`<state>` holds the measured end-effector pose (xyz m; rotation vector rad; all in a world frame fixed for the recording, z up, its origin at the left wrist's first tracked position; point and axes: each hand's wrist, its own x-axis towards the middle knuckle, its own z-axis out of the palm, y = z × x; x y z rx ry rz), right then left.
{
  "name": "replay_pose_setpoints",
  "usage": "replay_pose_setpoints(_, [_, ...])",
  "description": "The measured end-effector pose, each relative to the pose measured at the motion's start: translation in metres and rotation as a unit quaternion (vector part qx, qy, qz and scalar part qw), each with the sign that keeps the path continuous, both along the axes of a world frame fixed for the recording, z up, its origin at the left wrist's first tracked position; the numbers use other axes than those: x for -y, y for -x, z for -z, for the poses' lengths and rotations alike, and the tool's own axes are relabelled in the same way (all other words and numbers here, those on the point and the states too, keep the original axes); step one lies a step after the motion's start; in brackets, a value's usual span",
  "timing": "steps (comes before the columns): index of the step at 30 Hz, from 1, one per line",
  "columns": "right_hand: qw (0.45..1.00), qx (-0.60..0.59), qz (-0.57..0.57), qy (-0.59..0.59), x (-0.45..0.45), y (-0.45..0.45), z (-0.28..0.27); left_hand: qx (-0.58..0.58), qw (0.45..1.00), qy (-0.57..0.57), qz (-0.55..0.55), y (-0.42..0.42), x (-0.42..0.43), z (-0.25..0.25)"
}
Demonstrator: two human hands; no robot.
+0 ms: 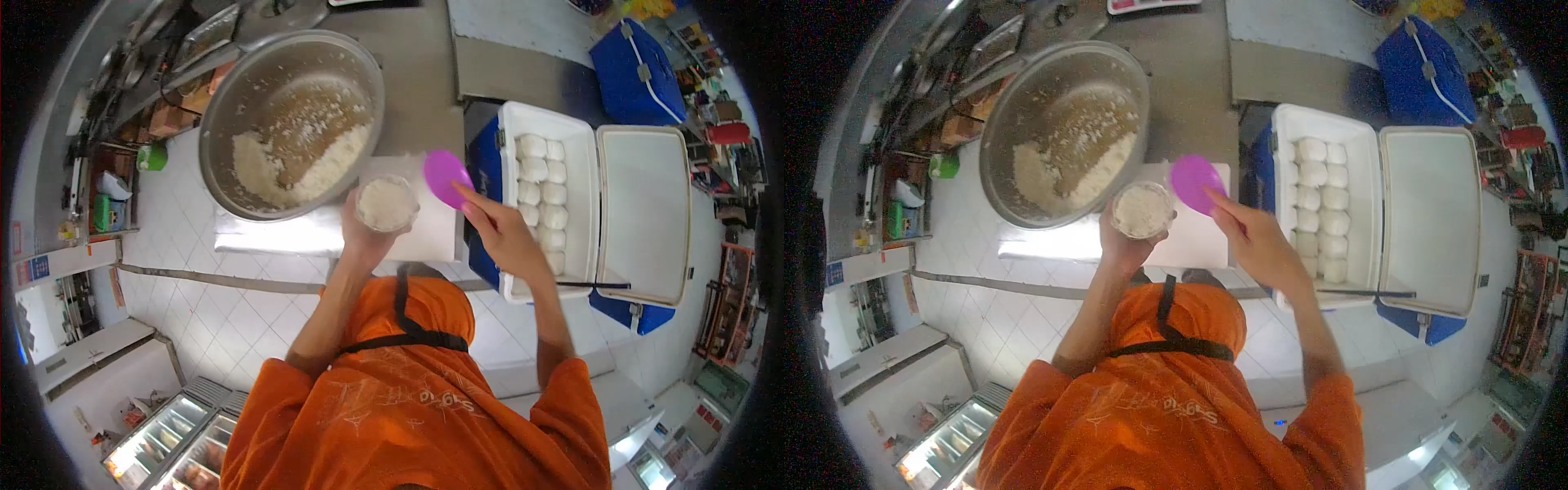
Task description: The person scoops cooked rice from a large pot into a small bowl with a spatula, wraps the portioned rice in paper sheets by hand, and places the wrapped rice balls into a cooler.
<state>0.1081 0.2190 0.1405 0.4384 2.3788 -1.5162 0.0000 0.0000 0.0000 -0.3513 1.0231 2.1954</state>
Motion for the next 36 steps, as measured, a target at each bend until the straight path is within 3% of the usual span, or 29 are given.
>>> replay_pose_setpoints(2, [0.994, 0.074, 0.077, -0.009, 0.016, -0.041, 0.012, 0.012, 0.992, 0.118, -0.051, -0.012, 0.005, 0.026])
replay_pose_setpoints(3, [0.995, 0.017, 0.094, -0.024, -0.005, -0.061, 0.058, -0.199, 0.950, 0.239, -0.022, -0.006, -0.034, 0.069])
replay_pose_setpoints(4, [0.994, -0.020, 0.108, -0.018, 0.005, -0.088, 0.091, -0.385, 0.847, 0.366, 0.013, -0.010, -0.036, 0.088])
replay_pose_setpoints(5, [0.993, -0.027, 0.116, -0.024, 0.012, -0.098, 0.103, -0.553, 0.687, 0.469, 0.048, -0.009, -0.034, 0.100])
replay_pose_setpoints(9, [0.982, 0.036, 0.166, -0.077, 0.039, -0.119, 0.117, -0.708, 0.481, 0.487, 0.173, -0.001, -0.032, 0.123])
replay_pose_setpoints(12, [0.961, -0.024, 0.254, -0.104, 0.043, -0.122, 0.123, -0.684, 0.567, 0.444, 0.115, 0.002, -0.010, 0.110])
replay_pose_setpoints(14, [0.968, -0.010, 0.218, -0.125, 0.033, -0.113, 0.128, -0.661, 0.623, 0.413, 0.068, 0.003, 0.004, 0.094])
replay_pose_setpoints(17, [0.964, -0.010, 0.179, -0.195, 0.035, -0.088, 0.141, -0.671, 0.645, 0.364, -0.037, 0.011, 0.024, 0.056])
replay_pose_setpoints(18, [0.967, -0.011, 0.165, -0.196, 0.039, -0.075, 0.138, -0.683, 0.636, 0.352, -0.069, 0.016, 0.034, 0.039])
replay_pose_setpoints(19, [0.969, -0.012, 0.148, -0.197, 0.044, -0.058, 0.130, -0.719, 0.578, 0.366, -0.121, 0.026, 0.050, 0.031])
replay_pose_setpoints(20, [0.972, 0.007, 0.136, -0.190, 0.052, -0.041, 0.118, -0.743, 0.554, 0.309, -0.213, 0.044, 0.069, 0.035])
replay_pose_setpoints(23, [0.967, -0.104, 0.158, -0.169, 0.089, 0.021, 0.089, -0.682, 0.534, 0.419, -0.271, 0.090, 0.142, -0.006])
replay_pose_setpoints(24, [0.965, -0.123, 0.176, -0.149, 0.104, 0.043, 0.083, -0.645, 0.561, 0.429, -0.293, 0.109, 0.166, -0.007])
replay_pose_setpoints(27, [0.931, -0.254, 0.076, -0.252, 0.144, 0.130, 0.068, -0.530, 0.649, 0.411, -0.359, 0.161, 0.221, 0.008])
replay_pose_setpoints(28, [0.934, -0.212, 0.011, -0.287, 0.157, 0.164, 0.071, -0.489, 0.680, 0.392, -0.381, 0.174, 0.234, 0.015])
replay_pose_setpoints(30, [0.919, -0.126, -0.117, -0.353, 0.179, 0.240, 0.102, -0.498, 0.650, 0.425, -0.385, 0.190, 0.246, 0.016])
replay_pose_setpoints(33, [0.916, -0.106, -0.175, -0.344, 0.210, 0.344, 0.156, -0.490, 0.615, 0.457, -0.415, 0.199, 0.238, 0.014])
replay_pose_setpoints(36, [0.909, -0.117, -0.177, -0.358, 0.238, 0.423, 0.212, -0.472, 0.664, 0.405, -0.416, 0.199, 0.247, 0.017])
